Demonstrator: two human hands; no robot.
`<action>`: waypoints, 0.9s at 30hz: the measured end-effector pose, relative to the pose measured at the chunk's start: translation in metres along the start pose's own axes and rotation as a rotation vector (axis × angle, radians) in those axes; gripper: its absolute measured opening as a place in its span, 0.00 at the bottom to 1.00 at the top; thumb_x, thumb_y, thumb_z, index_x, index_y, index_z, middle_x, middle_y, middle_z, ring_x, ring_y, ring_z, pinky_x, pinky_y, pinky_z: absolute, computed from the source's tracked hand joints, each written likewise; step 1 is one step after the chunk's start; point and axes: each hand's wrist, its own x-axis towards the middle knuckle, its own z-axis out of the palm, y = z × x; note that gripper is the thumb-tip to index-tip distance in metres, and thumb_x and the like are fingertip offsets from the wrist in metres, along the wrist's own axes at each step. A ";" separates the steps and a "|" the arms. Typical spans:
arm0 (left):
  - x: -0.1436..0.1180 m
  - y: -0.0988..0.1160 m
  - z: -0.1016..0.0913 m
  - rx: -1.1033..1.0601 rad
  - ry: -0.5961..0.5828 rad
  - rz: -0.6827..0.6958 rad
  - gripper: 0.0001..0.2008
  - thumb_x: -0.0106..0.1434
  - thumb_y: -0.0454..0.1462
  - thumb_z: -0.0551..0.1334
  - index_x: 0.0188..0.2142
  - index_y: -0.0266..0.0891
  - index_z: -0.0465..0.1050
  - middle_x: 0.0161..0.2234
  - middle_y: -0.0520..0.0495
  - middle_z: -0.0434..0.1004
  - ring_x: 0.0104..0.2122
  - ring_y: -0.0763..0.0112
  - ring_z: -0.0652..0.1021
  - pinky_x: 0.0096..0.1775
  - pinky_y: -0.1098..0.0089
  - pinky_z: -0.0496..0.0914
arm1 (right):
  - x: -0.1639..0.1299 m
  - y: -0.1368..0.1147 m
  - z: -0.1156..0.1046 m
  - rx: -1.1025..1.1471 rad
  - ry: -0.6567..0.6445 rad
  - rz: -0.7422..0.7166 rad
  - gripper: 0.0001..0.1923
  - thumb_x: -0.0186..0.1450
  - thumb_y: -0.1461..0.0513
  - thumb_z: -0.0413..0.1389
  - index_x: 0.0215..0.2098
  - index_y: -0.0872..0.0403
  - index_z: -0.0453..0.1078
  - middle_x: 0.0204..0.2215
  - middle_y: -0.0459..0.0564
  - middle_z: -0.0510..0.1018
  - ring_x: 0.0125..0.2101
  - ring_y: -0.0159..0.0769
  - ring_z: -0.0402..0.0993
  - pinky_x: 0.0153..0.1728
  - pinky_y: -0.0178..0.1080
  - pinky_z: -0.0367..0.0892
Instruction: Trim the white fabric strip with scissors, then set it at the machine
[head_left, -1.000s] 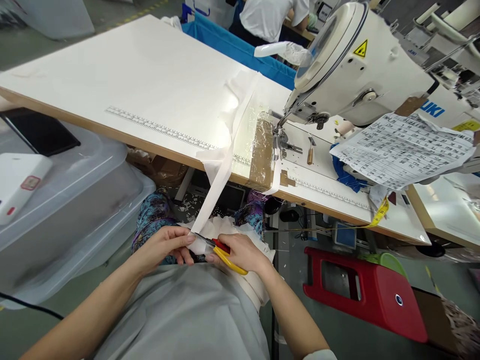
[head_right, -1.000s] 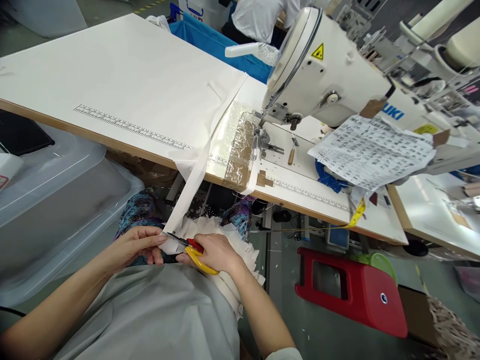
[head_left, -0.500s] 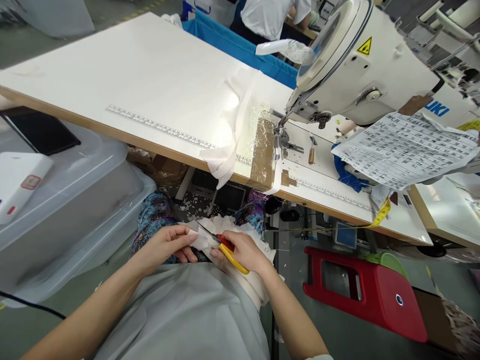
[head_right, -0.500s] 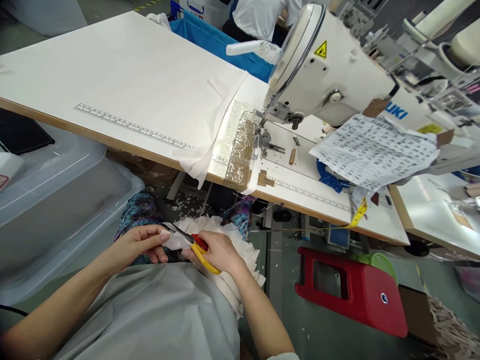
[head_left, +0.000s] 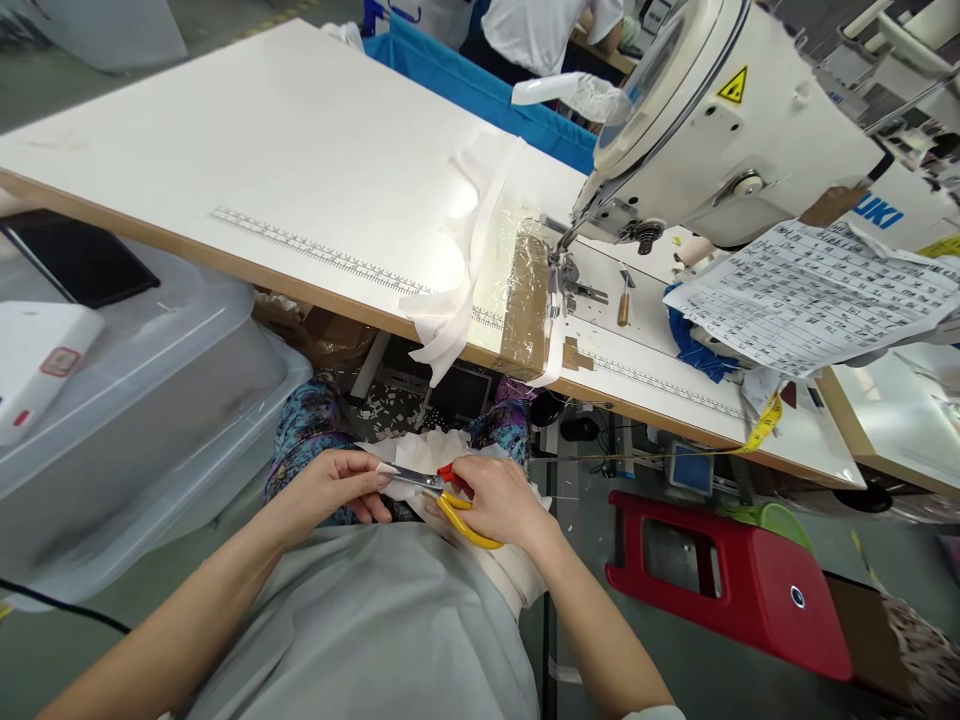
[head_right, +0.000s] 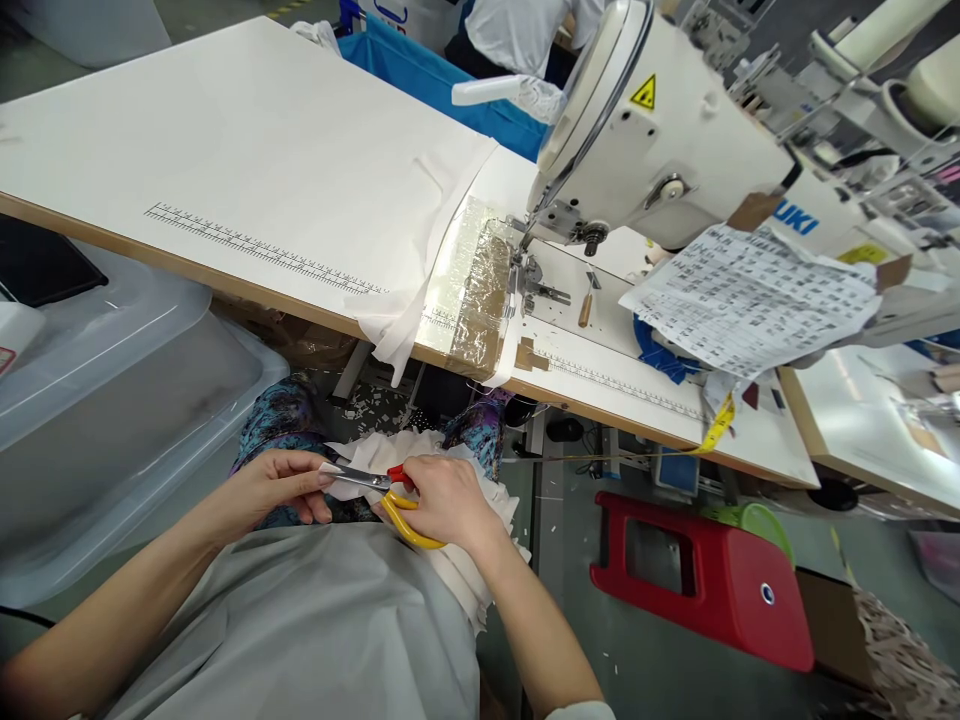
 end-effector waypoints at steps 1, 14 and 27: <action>0.000 0.000 -0.001 0.007 -0.001 0.001 0.23 0.49 0.54 0.70 0.30 0.36 0.76 0.22 0.44 0.81 0.23 0.69 0.79 0.26 0.75 0.70 | 0.000 0.000 0.000 -0.008 -0.004 -0.002 0.23 0.61 0.44 0.57 0.25 0.53 0.62 0.23 0.44 0.71 0.24 0.30 0.63 0.24 0.35 0.43; 0.000 0.000 -0.003 0.057 -0.020 0.007 0.21 0.51 0.53 0.69 0.30 0.36 0.76 0.22 0.45 0.81 0.23 0.70 0.78 0.27 0.75 0.71 | -0.001 -0.002 -0.003 0.012 -0.047 -0.003 0.21 0.61 0.46 0.58 0.25 0.54 0.63 0.23 0.43 0.71 0.23 0.29 0.62 0.24 0.34 0.44; 0.001 0.003 0.001 0.004 -0.018 -0.006 0.18 0.51 0.51 0.69 0.26 0.37 0.75 0.21 0.46 0.80 0.22 0.70 0.78 0.26 0.75 0.69 | -0.002 -0.003 0.006 -0.053 -0.013 -0.024 0.19 0.63 0.48 0.56 0.25 0.54 0.64 0.22 0.45 0.72 0.24 0.31 0.66 0.25 0.35 0.44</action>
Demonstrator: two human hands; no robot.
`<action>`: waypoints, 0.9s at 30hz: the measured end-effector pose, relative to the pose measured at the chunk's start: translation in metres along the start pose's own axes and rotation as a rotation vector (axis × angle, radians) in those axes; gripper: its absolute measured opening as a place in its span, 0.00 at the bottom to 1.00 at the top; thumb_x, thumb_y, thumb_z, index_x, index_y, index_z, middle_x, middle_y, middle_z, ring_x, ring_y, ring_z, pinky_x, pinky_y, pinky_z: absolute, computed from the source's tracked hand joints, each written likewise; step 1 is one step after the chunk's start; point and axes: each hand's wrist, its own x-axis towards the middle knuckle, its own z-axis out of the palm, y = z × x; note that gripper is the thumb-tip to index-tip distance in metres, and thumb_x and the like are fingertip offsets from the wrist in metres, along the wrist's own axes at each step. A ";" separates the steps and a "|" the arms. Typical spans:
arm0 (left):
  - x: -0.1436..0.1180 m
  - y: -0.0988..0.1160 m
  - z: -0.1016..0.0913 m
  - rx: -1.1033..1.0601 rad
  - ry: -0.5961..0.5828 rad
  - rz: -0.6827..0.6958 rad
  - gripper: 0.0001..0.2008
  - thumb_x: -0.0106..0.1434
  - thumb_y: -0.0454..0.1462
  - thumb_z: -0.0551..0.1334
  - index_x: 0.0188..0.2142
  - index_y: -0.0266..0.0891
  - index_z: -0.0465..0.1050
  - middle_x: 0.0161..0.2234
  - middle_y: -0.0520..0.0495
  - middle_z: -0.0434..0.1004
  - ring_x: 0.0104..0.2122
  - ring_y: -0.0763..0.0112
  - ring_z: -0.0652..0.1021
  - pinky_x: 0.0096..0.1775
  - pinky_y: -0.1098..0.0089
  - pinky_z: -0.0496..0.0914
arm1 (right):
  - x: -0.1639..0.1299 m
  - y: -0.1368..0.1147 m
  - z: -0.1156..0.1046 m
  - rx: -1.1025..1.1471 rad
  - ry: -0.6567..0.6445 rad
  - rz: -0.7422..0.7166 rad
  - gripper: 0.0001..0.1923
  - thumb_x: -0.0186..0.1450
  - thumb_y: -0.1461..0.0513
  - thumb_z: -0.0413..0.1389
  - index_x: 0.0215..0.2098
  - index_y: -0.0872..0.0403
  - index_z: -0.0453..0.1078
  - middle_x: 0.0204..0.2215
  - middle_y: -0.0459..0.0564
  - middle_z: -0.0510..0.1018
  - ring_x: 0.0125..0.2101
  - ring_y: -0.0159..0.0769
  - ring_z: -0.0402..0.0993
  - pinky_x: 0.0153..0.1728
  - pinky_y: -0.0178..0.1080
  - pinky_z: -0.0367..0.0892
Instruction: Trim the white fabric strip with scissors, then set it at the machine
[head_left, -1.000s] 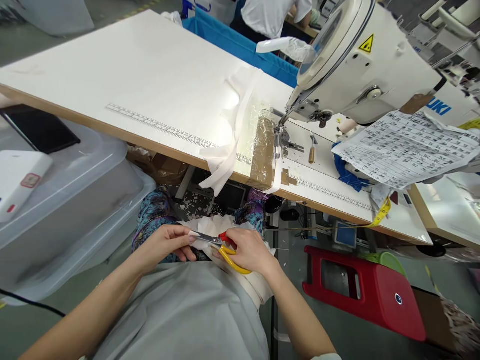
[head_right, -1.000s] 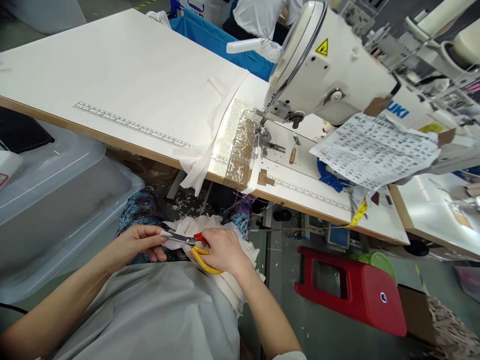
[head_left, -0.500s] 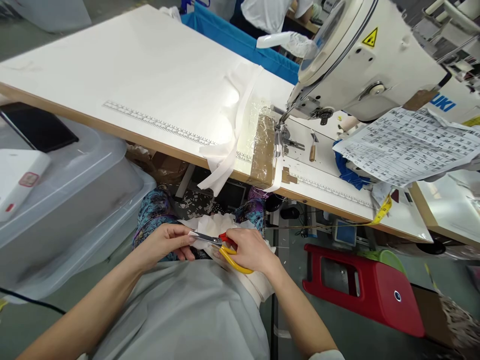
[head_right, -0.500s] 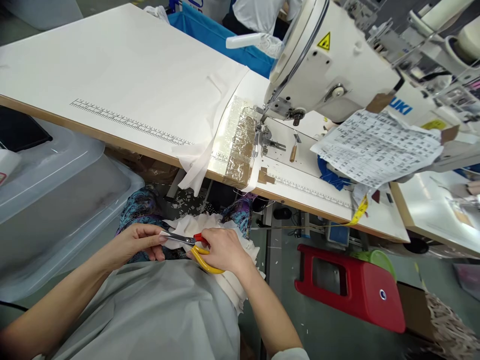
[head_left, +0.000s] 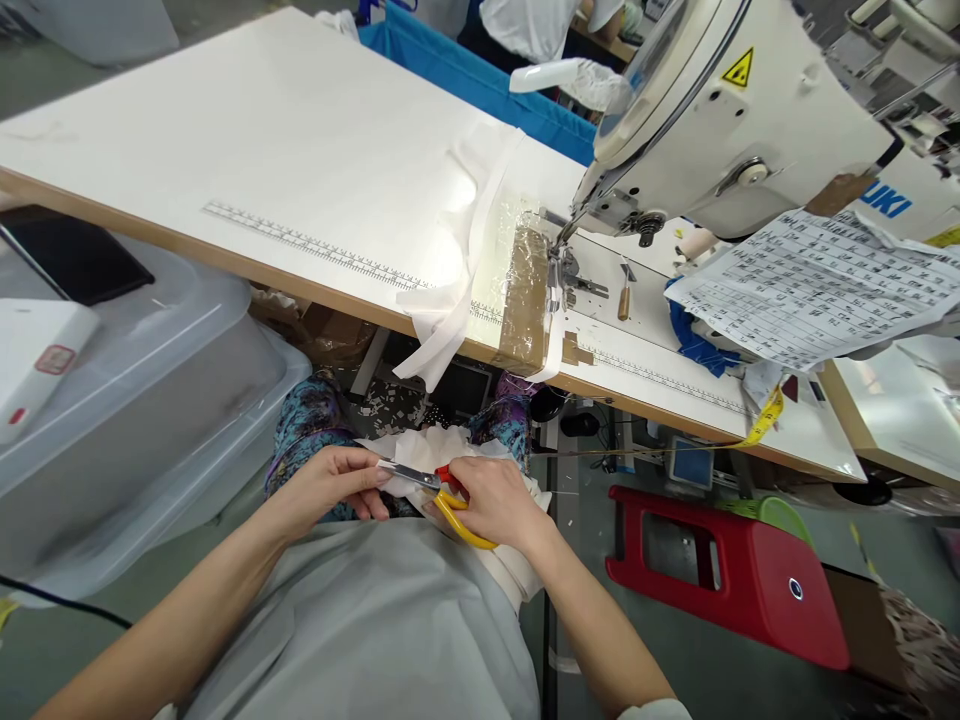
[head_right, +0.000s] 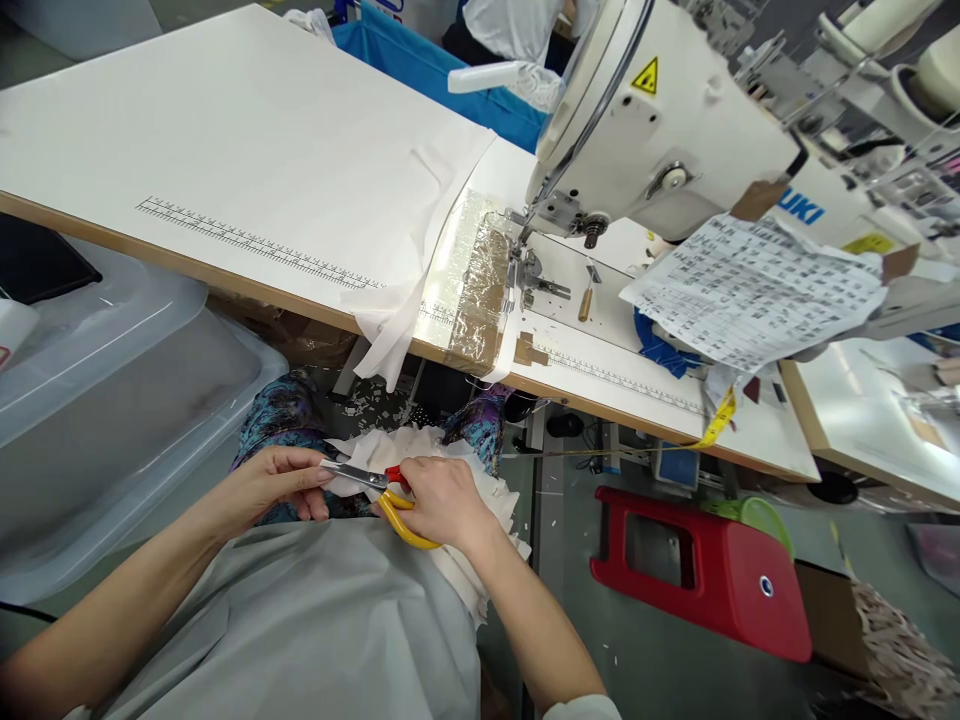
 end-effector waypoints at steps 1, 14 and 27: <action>0.000 0.000 0.000 -0.001 -0.004 0.001 0.18 0.51 0.51 0.69 0.26 0.38 0.75 0.21 0.46 0.81 0.22 0.70 0.78 0.25 0.75 0.69 | 0.000 -0.001 -0.001 0.001 0.003 -0.008 0.20 0.63 0.47 0.56 0.26 0.54 0.65 0.23 0.46 0.73 0.25 0.32 0.67 0.25 0.36 0.44; -0.001 0.000 -0.003 0.044 -0.013 -0.013 0.17 0.53 0.50 0.68 0.26 0.37 0.75 0.20 0.46 0.80 0.22 0.69 0.78 0.25 0.74 0.68 | 0.004 -0.003 -0.002 0.091 -0.048 0.024 0.22 0.62 0.44 0.57 0.26 0.53 0.64 0.22 0.43 0.71 0.23 0.29 0.62 0.24 0.35 0.43; 0.003 -0.001 0.002 0.005 -0.024 -0.023 0.17 0.52 0.50 0.69 0.26 0.37 0.75 0.19 0.47 0.79 0.21 0.69 0.77 0.25 0.74 0.68 | 0.003 -0.003 0.006 0.015 -0.018 0.036 0.18 0.64 0.49 0.56 0.26 0.54 0.66 0.22 0.45 0.72 0.23 0.31 0.65 0.25 0.36 0.44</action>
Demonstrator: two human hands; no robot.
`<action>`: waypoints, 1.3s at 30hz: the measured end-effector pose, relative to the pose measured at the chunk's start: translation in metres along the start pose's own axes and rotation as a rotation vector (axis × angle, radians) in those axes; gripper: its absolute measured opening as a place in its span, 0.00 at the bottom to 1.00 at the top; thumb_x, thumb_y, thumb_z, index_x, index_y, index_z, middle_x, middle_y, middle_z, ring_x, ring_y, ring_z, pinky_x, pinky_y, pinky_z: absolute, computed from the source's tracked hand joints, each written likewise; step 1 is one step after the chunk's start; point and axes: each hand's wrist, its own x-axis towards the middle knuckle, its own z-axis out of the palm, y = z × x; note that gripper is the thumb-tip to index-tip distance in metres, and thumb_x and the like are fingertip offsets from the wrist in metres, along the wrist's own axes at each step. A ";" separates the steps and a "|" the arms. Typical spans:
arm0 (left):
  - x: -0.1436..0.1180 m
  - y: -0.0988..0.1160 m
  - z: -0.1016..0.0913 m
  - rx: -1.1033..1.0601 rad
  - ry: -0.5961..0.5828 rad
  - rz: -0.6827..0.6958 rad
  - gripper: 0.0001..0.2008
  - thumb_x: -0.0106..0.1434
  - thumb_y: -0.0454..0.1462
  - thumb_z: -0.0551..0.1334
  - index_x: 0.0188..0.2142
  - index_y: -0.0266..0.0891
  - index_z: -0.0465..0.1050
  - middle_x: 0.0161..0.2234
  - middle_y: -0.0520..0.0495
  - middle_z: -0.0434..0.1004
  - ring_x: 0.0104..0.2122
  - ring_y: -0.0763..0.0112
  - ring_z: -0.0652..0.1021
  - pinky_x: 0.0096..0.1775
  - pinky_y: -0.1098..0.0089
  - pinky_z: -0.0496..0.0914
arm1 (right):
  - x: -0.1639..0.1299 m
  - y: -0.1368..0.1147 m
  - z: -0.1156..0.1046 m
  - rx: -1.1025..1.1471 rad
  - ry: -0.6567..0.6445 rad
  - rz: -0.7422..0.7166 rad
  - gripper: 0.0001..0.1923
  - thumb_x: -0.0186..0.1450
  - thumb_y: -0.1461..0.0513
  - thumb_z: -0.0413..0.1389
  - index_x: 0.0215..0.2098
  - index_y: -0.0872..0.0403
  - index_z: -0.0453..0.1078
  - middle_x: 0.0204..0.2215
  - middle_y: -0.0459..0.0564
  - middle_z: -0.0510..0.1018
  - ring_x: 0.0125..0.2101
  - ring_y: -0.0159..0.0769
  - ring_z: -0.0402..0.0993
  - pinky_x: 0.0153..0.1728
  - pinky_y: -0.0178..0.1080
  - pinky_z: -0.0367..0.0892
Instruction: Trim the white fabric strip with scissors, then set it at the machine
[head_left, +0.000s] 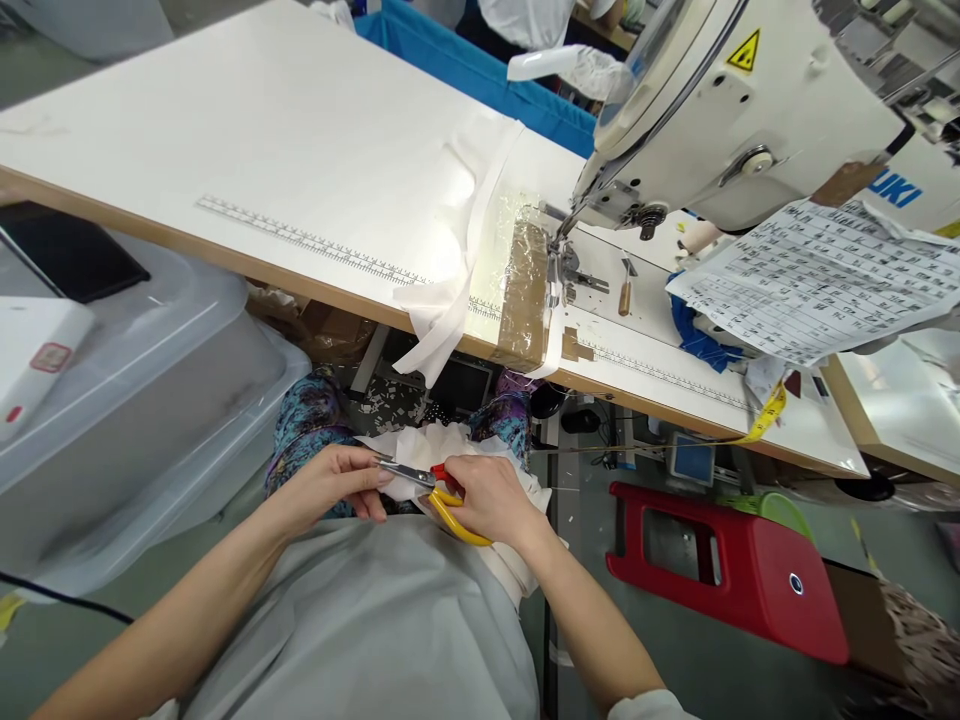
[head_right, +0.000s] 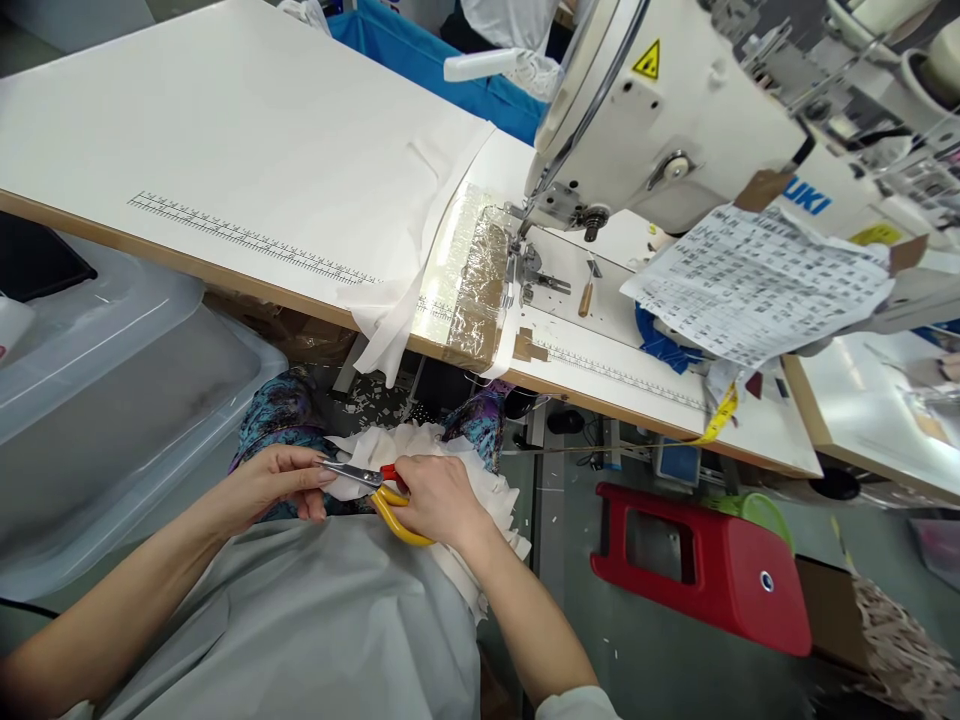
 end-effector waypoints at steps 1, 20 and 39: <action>0.000 0.000 0.001 0.006 0.003 0.001 0.17 0.52 0.50 0.69 0.25 0.38 0.75 0.19 0.46 0.79 0.21 0.69 0.77 0.25 0.74 0.68 | 0.000 0.000 0.000 -0.009 -0.008 0.013 0.17 0.63 0.50 0.56 0.25 0.54 0.66 0.21 0.45 0.72 0.23 0.31 0.65 0.24 0.36 0.44; 0.085 0.035 -0.032 0.684 0.655 0.582 0.19 0.64 0.50 0.52 0.36 0.39 0.72 0.35 0.47 0.76 0.37 0.64 0.75 0.40 0.70 0.68 | -0.044 0.016 0.011 0.590 0.317 0.209 0.20 0.62 0.47 0.54 0.24 0.51 0.57 0.20 0.43 0.64 0.22 0.32 0.58 0.24 0.34 0.56; -0.016 0.023 0.030 0.873 0.370 0.508 0.20 0.63 0.50 0.55 0.25 0.39 0.73 0.38 0.44 0.72 0.25 0.72 0.69 0.28 0.70 0.62 | -0.042 0.019 -0.002 0.665 0.066 0.133 0.22 0.62 0.46 0.56 0.25 0.53 0.59 0.21 0.40 0.62 0.23 0.29 0.55 0.25 0.32 0.53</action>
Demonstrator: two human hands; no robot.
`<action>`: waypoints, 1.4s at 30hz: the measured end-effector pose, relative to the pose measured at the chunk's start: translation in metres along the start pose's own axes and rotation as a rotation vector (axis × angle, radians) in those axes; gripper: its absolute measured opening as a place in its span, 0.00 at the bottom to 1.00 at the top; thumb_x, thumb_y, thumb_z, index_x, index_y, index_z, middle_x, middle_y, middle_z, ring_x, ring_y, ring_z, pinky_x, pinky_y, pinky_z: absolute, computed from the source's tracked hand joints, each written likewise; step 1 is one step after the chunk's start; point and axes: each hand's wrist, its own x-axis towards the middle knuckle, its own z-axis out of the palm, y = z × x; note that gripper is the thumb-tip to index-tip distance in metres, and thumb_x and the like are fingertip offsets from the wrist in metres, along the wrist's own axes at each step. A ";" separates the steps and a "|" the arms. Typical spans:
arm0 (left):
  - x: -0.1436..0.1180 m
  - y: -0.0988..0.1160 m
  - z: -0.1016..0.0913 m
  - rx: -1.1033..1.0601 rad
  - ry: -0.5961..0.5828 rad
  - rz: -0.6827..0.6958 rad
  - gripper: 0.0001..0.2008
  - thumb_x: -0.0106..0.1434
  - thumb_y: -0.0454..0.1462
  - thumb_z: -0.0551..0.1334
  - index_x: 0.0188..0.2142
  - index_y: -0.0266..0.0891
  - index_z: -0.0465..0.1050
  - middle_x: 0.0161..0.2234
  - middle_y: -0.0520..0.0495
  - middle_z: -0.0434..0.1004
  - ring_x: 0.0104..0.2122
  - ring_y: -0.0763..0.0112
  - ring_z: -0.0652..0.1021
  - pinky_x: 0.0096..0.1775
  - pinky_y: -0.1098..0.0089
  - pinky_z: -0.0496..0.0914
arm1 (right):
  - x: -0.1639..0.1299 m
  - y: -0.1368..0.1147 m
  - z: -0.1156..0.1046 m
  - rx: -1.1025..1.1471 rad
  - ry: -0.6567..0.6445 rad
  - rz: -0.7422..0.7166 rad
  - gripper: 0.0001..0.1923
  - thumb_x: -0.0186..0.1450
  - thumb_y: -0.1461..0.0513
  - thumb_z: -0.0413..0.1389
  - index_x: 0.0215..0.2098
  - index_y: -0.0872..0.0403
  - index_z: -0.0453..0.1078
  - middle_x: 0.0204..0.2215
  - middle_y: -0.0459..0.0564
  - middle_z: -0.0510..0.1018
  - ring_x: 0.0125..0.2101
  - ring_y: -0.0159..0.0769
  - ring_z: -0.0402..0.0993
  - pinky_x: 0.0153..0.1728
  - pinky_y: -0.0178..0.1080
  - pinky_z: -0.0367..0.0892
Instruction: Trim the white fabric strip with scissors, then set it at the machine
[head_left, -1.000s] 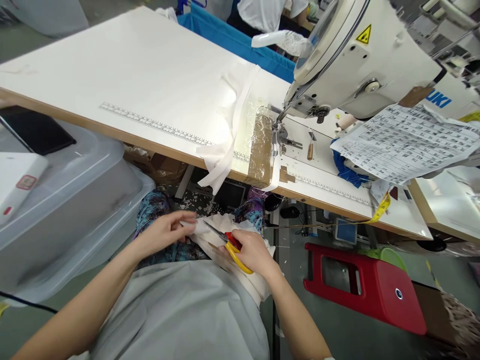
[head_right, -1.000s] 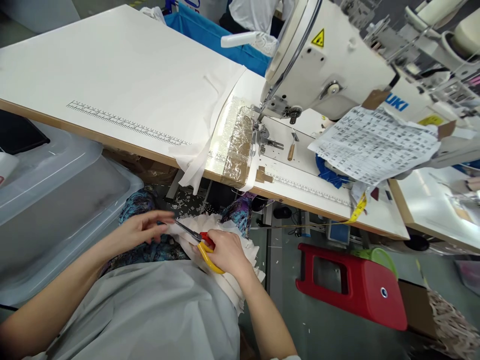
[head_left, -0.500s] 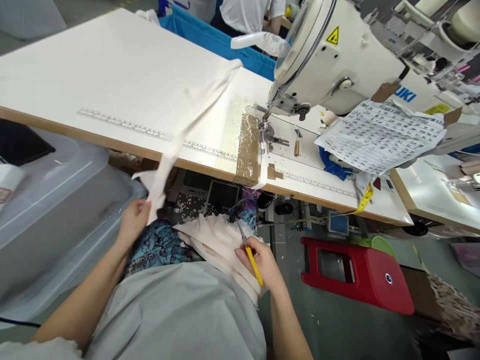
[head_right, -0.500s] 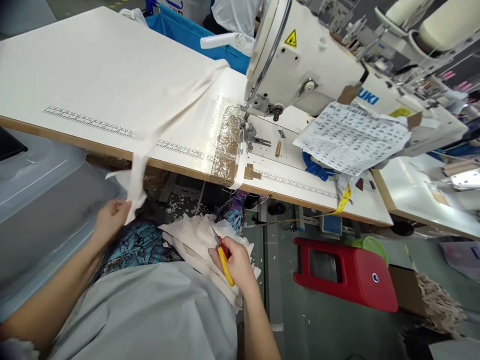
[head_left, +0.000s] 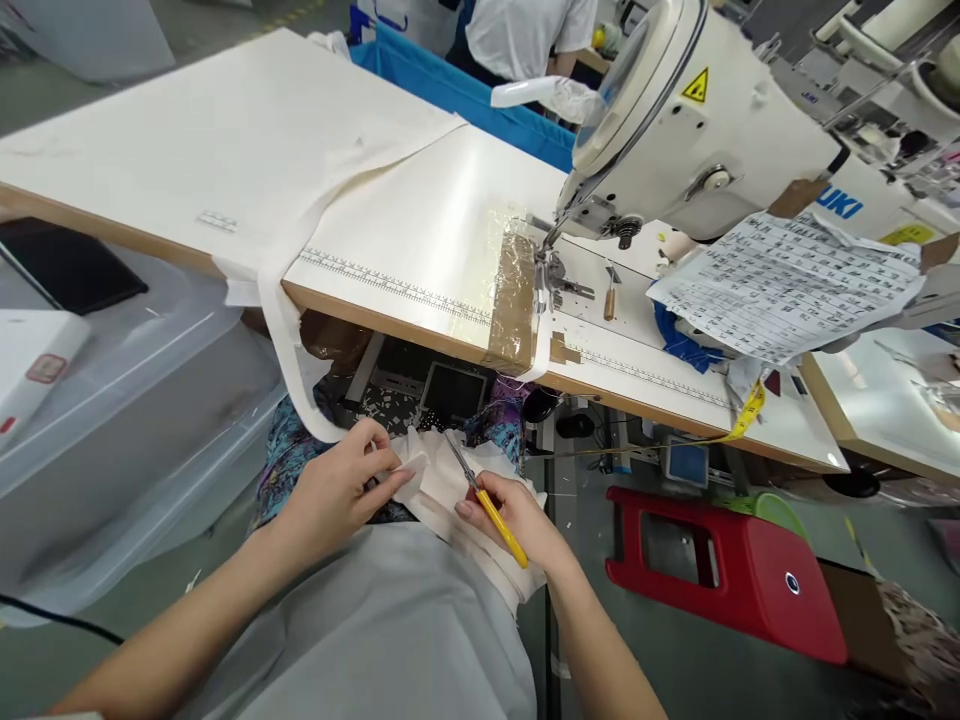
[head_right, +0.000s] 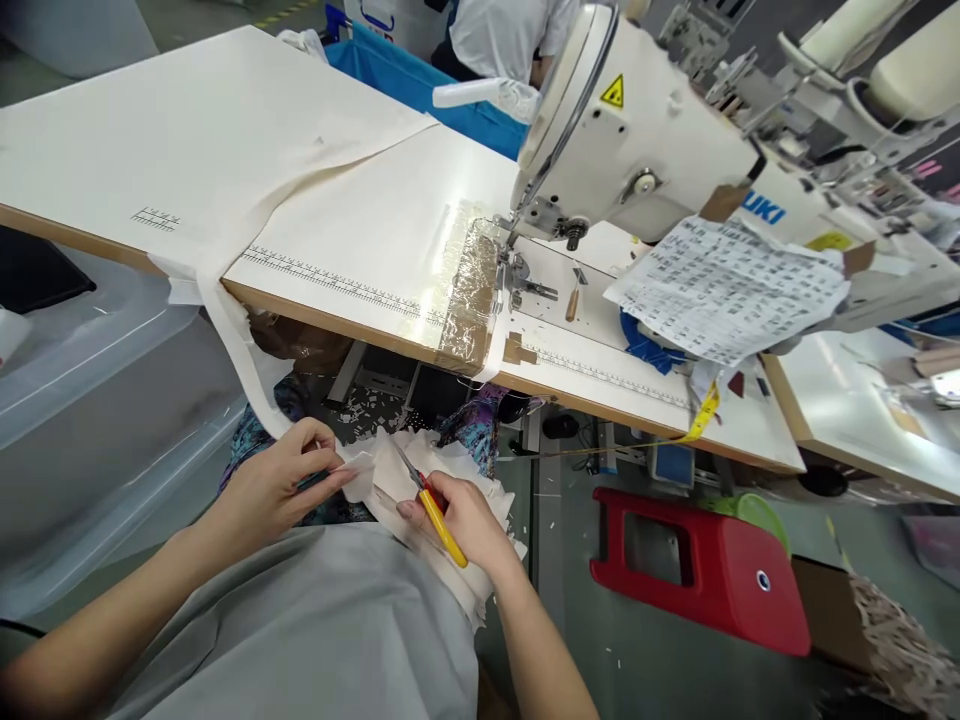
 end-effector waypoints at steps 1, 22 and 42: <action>0.001 0.000 0.000 -0.012 0.004 0.011 0.20 0.63 0.50 0.55 0.24 0.39 0.72 0.40 0.44 0.72 0.24 0.73 0.68 0.27 0.70 0.62 | 0.000 -0.001 -0.001 -0.012 -0.017 -0.006 0.22 0.63 0.45 0.55 0.25 0.53 0.59 0.21 0.40 0.62 0.24 0.29 0.56 0.25 0.32 0.52; 0.013 -0.021 0.006 -0.899 -0.318 -0.368 0.22 0.56 0.54 0.66 0.28 0.37 0.68 0.15 0.50 0.75 0.16 0.75 0.74 0.18 0.80 0.64 | 0.023 -0.005 0.000 -0.034 -0.297 0.006 0.24 0.62 0.45 0.55 0.22 0.53 0.56 0.19 0.38 0.55 0.21 0.26 0.49 0.21 0.32 0.45; 0.009 -0.027 0.007 -0.872 -0.301 -0.379 0.21 0.57 0.54 0.65 0.26 0.39 0.66 0.12 0.52 0.71 0.13 0.75 0.71 0.17 0.79 0.61 | 0.023 -0.022 0.010 -0.420 -0.120 0.015 0.27 0.62 0.42 0.55 0.22 0.53 0.55 0.18 0.39 0.59 0.21 0.27 0.51 0.23 0.34 0.43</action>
